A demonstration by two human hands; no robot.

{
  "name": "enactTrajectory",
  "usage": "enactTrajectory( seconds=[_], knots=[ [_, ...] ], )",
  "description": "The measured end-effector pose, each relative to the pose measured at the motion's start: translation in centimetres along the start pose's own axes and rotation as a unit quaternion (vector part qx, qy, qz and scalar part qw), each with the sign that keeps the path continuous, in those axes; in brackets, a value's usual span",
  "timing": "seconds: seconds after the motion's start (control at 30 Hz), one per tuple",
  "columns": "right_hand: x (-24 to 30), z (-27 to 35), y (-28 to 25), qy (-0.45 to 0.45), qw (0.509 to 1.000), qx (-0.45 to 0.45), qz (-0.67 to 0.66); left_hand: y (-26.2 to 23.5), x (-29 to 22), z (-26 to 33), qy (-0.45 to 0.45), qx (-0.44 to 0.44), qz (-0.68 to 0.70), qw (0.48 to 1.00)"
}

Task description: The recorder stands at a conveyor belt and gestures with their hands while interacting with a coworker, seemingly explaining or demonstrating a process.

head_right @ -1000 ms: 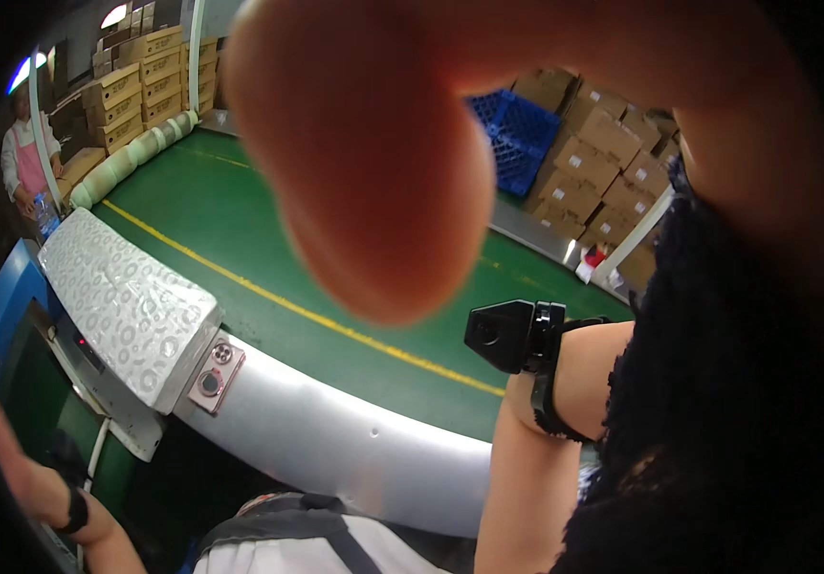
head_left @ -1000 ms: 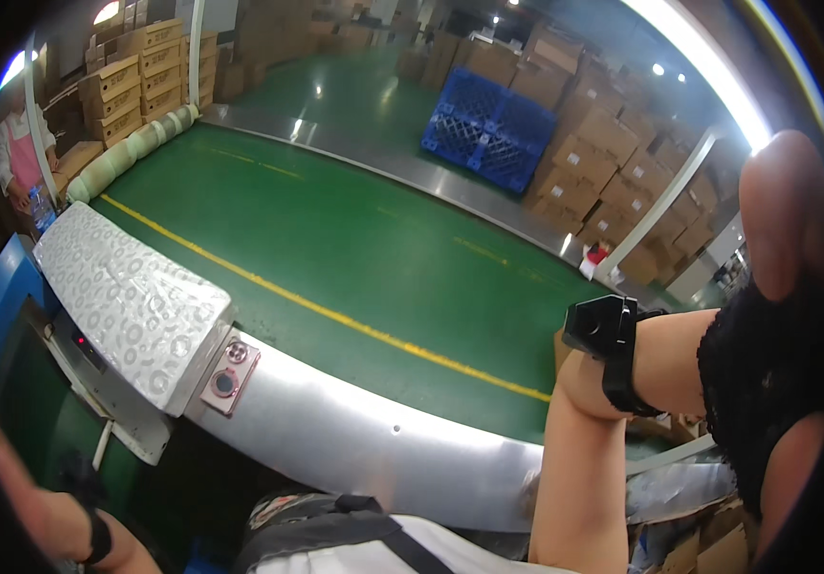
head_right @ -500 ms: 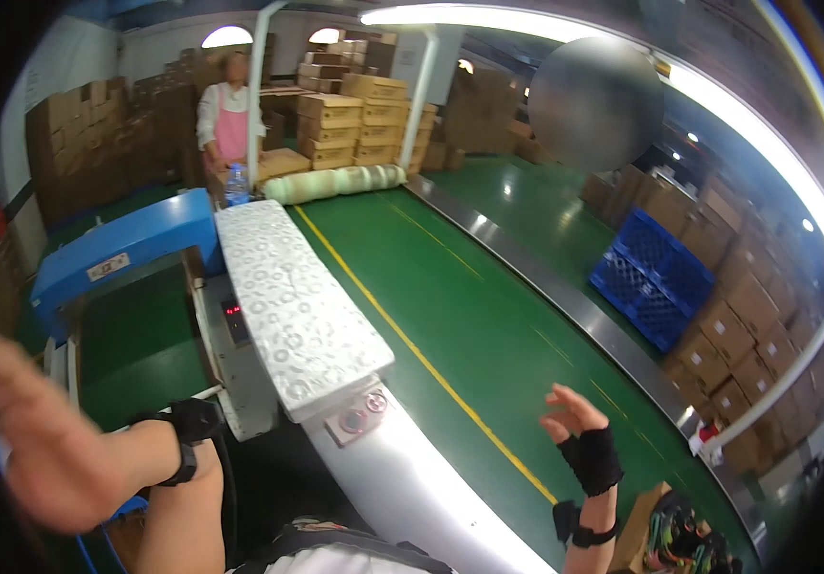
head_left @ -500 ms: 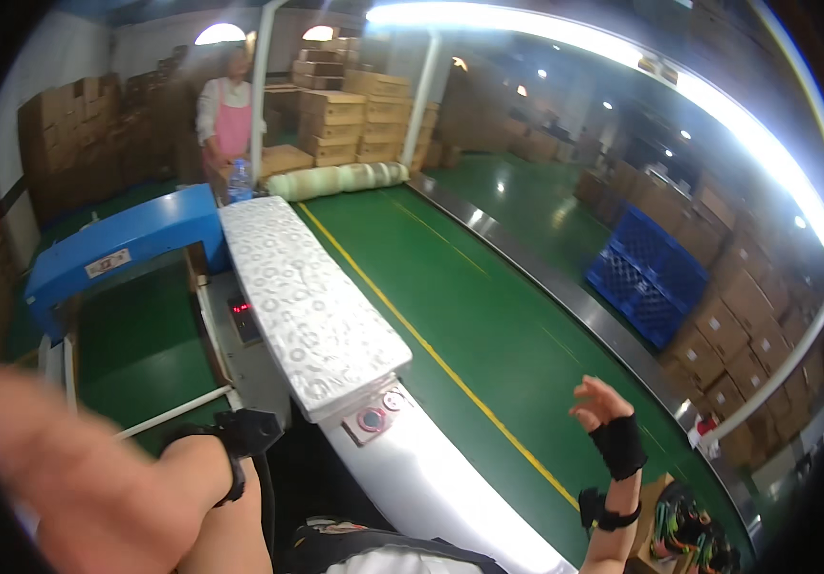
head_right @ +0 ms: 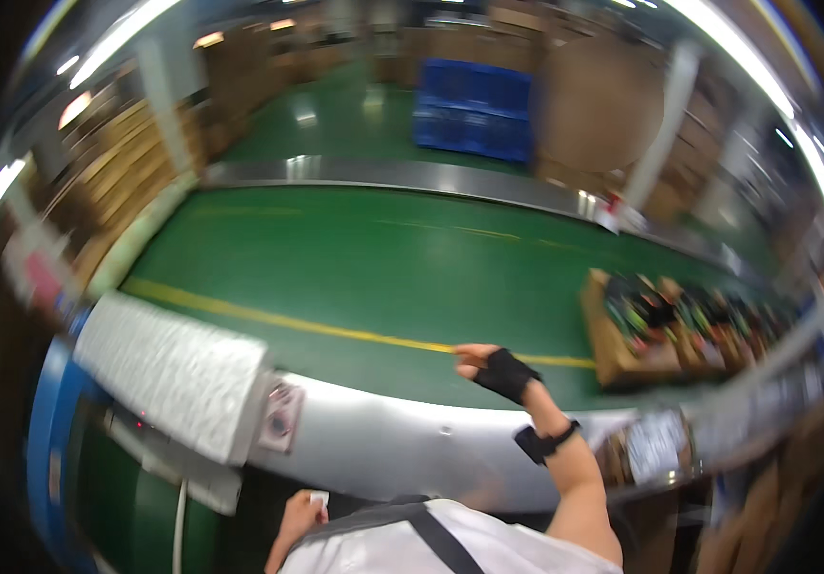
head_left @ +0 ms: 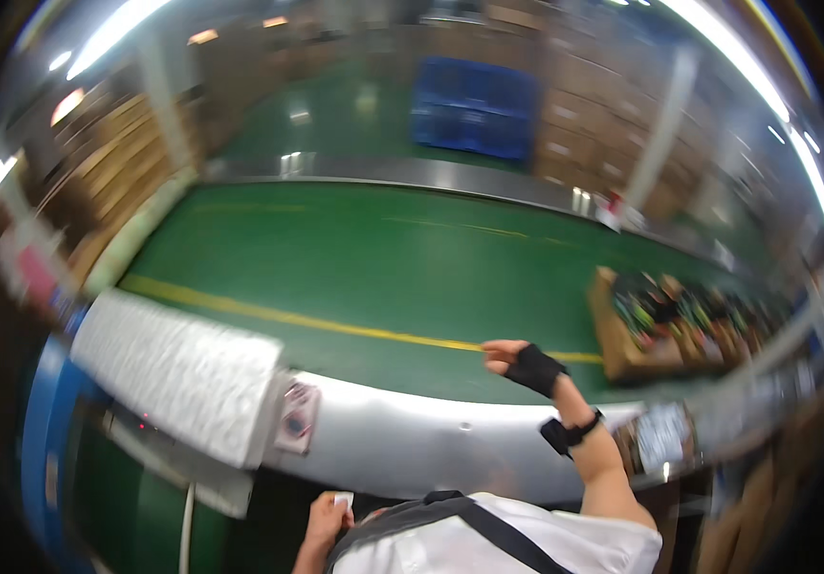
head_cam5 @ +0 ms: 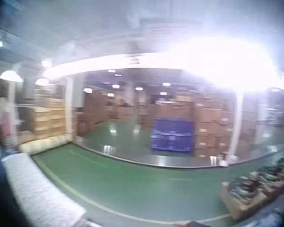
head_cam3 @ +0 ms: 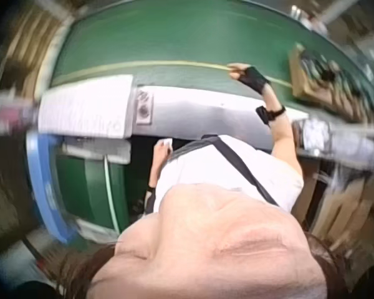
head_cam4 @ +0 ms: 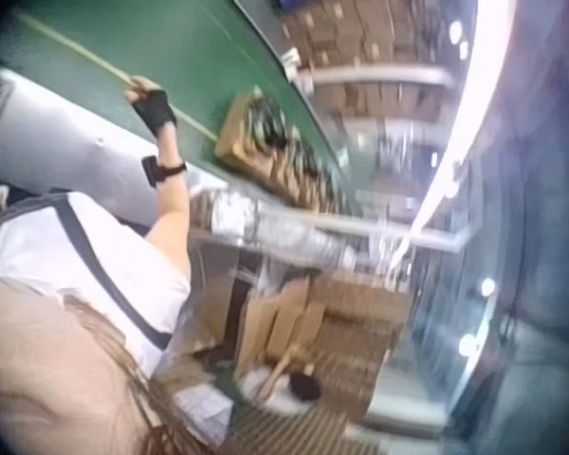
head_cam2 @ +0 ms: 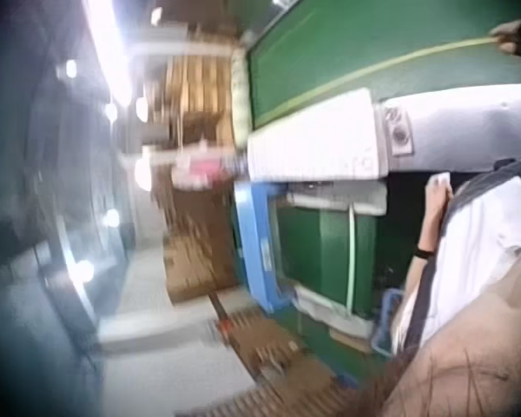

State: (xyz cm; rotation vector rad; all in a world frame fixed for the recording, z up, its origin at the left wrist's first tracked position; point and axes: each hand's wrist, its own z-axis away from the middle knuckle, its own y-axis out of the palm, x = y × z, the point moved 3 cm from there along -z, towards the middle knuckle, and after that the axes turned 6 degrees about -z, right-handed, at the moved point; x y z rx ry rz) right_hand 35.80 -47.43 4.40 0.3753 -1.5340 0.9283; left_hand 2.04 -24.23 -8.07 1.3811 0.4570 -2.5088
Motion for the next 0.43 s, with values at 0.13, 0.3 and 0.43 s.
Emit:
enactTrajectory(
  seconds=[0.13,0.3,0.43],
  knots=[
    [-5.7,2.2,-4.0,0.089,0.989,-0.102,-0.058,0.9,4.6,-2.8,-0.119,0.215,-0.130,0.960],
    [-20.1,10.0,-12.8,0.188,0.753,-0.342,-0.529,-3.5,-6.8,-5.1,0.062,0.032,0.509,0.858],
    [-28.0,11.3,-20.1,0.002,0.744,-0.371,-0.556,-11.6,-11.6,-9.1,0.253,0.002,0.719,0.647]
  ],
)
